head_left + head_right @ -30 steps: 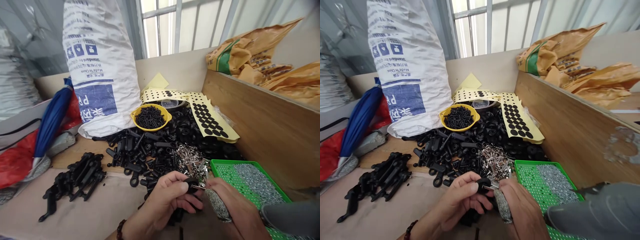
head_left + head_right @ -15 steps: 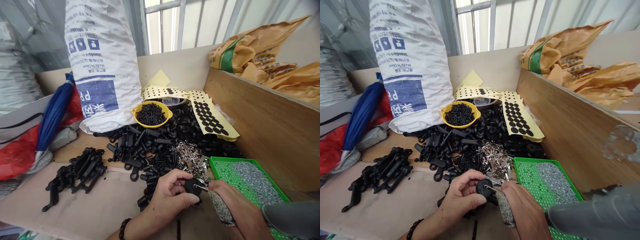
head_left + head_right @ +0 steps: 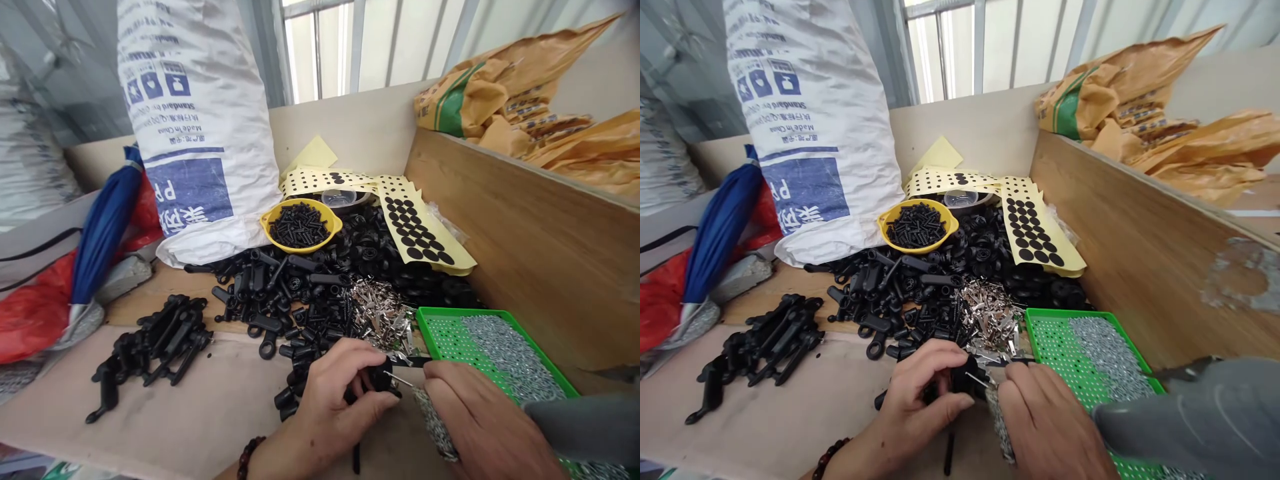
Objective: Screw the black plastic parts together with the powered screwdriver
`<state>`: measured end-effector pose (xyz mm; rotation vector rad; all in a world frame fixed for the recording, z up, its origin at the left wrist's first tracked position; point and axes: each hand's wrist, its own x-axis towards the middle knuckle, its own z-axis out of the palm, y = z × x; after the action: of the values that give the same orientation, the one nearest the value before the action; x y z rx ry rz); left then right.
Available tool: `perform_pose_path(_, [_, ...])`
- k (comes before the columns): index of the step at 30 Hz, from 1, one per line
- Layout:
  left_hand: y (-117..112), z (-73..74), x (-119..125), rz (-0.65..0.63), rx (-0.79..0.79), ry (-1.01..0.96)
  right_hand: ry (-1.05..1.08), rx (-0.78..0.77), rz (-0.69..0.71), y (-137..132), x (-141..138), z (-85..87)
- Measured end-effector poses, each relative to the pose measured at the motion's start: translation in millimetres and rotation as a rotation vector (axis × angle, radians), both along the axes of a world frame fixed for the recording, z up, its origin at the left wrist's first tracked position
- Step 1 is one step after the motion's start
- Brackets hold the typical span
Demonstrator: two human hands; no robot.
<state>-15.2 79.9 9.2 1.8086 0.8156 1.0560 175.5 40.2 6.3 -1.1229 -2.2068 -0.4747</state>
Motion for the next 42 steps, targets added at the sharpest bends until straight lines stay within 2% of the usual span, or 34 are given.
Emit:
perform_pose_path(4, [-1,3.4,-2,-0.017,0.107,0.080,-0.016,-0.055,-0.003,-1,1,-1.1])
perform_pose_path(7, [-2,3.6,-4,-0.047,0.148,0.132,-0.046,-0.043,0.025,-2,3,-0.3])
perform_pose_path(12, [-8,8.5,-4,-0.058,0.322,0.284,-0.039,-0.045,0.032,1,-2,1.5])
perform_pose_path(15, [-13,12.9,-2,-0.085,0.330,0.355,-0.019,-0.066,0.042,3,-10,0.4])
perform_pose_path(18, [-13,11.7,1,-0.073,0.209,0.307,0.033,-0.104,0.061,4,-14,-4.1])
perform_pose_path(21, [-9,5.0,4,-0.016,0.005,0.186,0.129,-0.216,0.157,3,-12,-9.5])
perform_pose_path(23, [-7,1.7,6,0.028,-0.199,0.050,0.236,-0.366,0.220,1,-8,-10.5])
perform_pose_path(26, [-8,3.1,10,0.033,-0.617,-0.263,0.434,-0.557,0.210,-1,-2,-6.8])
perform_pose_path(29, [-12,9.6,14,0.001,-0.897,-0.515,0.454,-0.473,0.193,1,-2,-3.1])
perform_pose_path(32, [-18,14.3,16,-0.016,-0.990,-0.631,0.388,-0.351,0.242,2,-5,-4.3])
perform_pose_path(36, [-24,16.9,15,-0.008,-1.047,-0.705,0.318,-0.241,0.240,3,-8,-9.7])
perform_pose_path(42, [-25,19.9,11,-0.039,-1.143,-0.705,0.270,-0.206,0.255,0,-9,-12.5])
